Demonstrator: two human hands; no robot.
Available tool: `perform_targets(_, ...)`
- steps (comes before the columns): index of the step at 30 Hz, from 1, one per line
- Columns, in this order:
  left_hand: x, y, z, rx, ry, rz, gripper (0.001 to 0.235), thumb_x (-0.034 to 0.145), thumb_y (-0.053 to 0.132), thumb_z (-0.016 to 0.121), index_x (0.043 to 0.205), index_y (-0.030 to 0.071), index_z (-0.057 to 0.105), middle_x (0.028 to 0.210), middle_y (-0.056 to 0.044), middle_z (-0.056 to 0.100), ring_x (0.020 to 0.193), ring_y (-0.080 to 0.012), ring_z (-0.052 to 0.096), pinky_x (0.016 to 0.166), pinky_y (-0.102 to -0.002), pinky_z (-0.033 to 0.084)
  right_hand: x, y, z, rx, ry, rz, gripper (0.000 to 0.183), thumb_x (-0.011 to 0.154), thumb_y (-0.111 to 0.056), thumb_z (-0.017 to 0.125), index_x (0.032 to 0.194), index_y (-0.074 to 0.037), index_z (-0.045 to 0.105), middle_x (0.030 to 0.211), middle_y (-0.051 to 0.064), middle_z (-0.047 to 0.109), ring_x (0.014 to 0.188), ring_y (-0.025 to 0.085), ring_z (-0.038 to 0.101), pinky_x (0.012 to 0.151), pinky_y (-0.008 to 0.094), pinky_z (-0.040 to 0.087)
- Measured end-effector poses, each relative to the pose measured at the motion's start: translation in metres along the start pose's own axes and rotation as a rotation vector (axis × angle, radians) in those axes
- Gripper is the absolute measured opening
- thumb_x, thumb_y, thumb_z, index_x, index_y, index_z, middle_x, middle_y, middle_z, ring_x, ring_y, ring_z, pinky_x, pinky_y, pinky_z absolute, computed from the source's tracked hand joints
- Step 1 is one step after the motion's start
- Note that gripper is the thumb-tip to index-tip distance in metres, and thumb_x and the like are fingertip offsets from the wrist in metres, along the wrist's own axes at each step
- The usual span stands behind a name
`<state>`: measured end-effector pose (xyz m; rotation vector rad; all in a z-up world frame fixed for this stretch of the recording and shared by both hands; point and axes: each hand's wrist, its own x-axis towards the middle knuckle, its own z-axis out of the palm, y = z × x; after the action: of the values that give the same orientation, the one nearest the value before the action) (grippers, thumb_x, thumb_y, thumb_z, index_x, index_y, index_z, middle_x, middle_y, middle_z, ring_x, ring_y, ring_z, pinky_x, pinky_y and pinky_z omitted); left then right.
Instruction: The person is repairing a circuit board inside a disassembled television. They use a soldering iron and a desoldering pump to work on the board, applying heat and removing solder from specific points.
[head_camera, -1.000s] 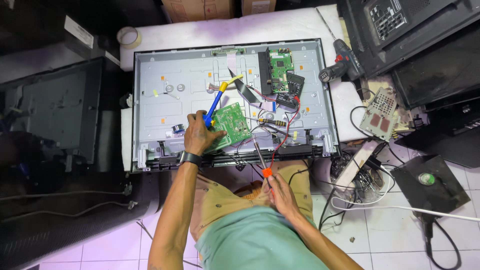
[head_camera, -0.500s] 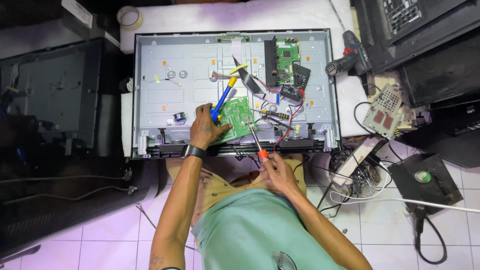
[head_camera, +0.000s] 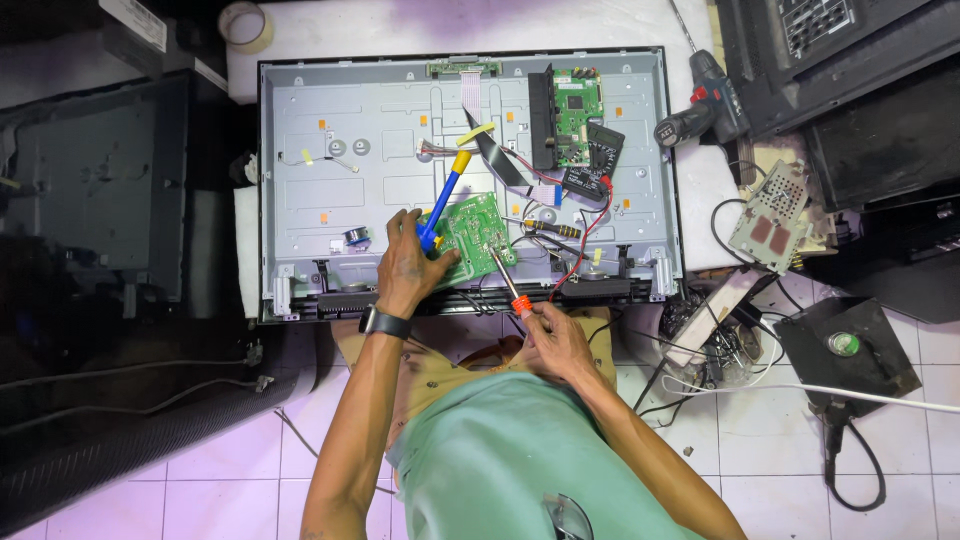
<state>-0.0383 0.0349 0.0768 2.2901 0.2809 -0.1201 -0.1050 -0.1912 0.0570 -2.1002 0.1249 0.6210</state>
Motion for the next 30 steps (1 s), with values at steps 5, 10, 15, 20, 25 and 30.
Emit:
perform_targets(5, -0.019, 0.007, -0.009, -0.032, 0.027, 0.019, 0.063, 0.072, 0.022, 0.072, 0.123, 0.004, 0.040, 0.124, -0.025, 0.036, 0.095, -0.0477, 0.055, 0.076, -0.060, 0.047, 0.004, 0.014, 0.007, -0.005, -0.015, -0.001, 0.026, 0.087, -0.037, 0.048, 0.093, -0.016, 0.062, 0.056, 0.005, 0.062, 0.069, 0.029, 0.061, 0.069, 0.042, 0.046)
perform_targets(10, -0.036, -0.028, 0.012, -0.029, 0.021, 0.020, 0.058, 0.076, 0.027, 0.067, 0.124, 0.009, 0.041, 0.120, -0.019, 0.043, 0.094, -0.0444, 0.057, 0.071, -0.057, 0.049, 0.001, 0.009, 0.005, 0.047, 0.004, -0.012, 0.025, 0.087, -0.036, 0.049, 0.091, -0.016, 0.062, 0.056, 0.007, 0.062, 0.067, 0.028, 0.060, 0.068, 0.041, 0.047)
perform_targets(15, -0.078, -0.034, 0.009, 0.055, -0.246, 0.121, 0.039, 0.075, 0.035, 0.066, 0.107, 0.020, 0.051, 0.090, -0.011, 0.063, 0.080, -0.0347, 0.063, 0.064, -0.048, 0.052, 0.014, 0.027, -0.004, 0.456, 0.250, -0.202, 0.026, 0.090, -0.021, 0.048, 0.112, -0.007, 0.052, 0.067, 0.010, 0.058, 0.058, 0.015, 0.053, 0.050, 0.025, 0.047)
perform_targets(20, -0.106, -0.015, -0.002, 0.218, -0.474, 0.204, 0.042, 0.072, 0.033, 0.063, 0.107, 0.022, 0.043, 0.089, -0.008, 0.062, 0.079, -0.0319, 0.063, 0.067, -0.048, 0.052, 0.007, 0.003, -0.025, 0.543, 0.229, -0.278, 0.027, 0.089, -0.020, 0.049, 0.108, -0.003, 0.053, 0.066, 0.012, 0.055, 0.053, 0.014, 0.051, 0.043, 0.024, 0.045)
perform_targets(25, -0.117, -0.009, 0.009, 0.338, -0.522, 0.306, 0.040, 0.075, 0.030, 0.057, 0.104, 0.016, 0.034, 0.086, -0.008, 0.056, 0.058, -0.0398, 0.055, 0.046, -0.052, 0.043, -0.009, -0.021, -0.041, 0.541, 0.062, -0.261, 0.028, 0.086, -0.024, 0.049, 0.107, -0.008, 0.055, 0.061, 0.003, 0.049, 0.049, 0.008, 0.041, 0.042, 0.019, 0.035)
perform_targets(30, -0.125, 0.010, 0.003, 0.491, -0.535, 0.452, 0.033, 0.078, 0.019, 0.061, 0.097, 0.015, 0.034, 0.064, -0.005, 0.047, 0.041, -0.0274, 0.048, 0.034, -0.042, 0.041, -0.017, -0.018, -0.045, 0.661, 0.050, -0.179, 0.025, 0.086, -0.022, 0.050, 0.103, -0.005, 0.058, 0.062, 0.005, 0.051, 0.058, 0.010, 0.049, 0.049, 0.020, 0.037)
